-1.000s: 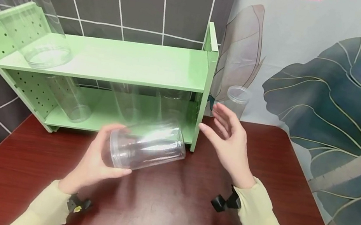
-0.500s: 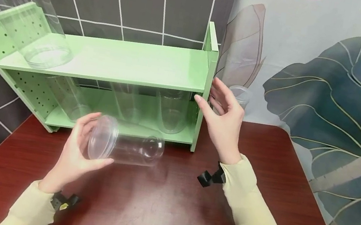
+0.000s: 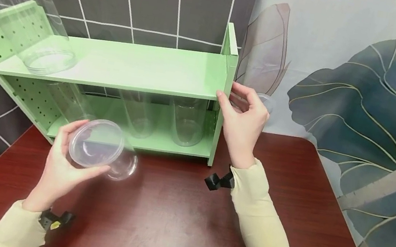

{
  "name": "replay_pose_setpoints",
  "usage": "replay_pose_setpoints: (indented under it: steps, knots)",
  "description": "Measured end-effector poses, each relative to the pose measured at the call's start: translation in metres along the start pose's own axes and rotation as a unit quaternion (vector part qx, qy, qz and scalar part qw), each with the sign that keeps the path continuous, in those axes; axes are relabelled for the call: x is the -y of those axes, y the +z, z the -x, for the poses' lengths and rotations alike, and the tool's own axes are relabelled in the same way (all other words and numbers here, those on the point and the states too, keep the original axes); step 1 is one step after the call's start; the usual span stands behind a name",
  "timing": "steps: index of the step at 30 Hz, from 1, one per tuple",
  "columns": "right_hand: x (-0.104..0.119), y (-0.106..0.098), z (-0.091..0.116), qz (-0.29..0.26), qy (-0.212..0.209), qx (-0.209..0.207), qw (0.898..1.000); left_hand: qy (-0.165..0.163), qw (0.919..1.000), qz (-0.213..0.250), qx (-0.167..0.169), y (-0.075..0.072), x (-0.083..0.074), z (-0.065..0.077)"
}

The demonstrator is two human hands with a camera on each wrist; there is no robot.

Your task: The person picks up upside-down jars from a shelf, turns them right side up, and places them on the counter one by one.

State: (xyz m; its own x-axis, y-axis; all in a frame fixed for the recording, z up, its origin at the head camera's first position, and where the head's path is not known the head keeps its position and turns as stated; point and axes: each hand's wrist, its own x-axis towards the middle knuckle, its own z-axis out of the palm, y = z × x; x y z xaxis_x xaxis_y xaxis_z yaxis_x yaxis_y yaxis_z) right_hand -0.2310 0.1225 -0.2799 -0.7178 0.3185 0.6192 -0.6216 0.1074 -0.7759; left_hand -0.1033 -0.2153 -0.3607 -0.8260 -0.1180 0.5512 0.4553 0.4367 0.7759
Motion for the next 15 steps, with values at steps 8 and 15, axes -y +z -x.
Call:
replay_pose_setpoints:
  steps: [8, 15]
  knots:
    - [0.002, -0.001, -0.001, 0.021, -0.006, 0.007, 1.000, -0.031, 0.9947, -0.059, -0.078, -0.026, 0.011, -0.001]
    - [0.003, -0.002, -0.001, 0.015, 0.000, 0.011, 1.000, -0.036, 0.9775, -0.096, -0.185, -0.055, 0.027, 0.000]
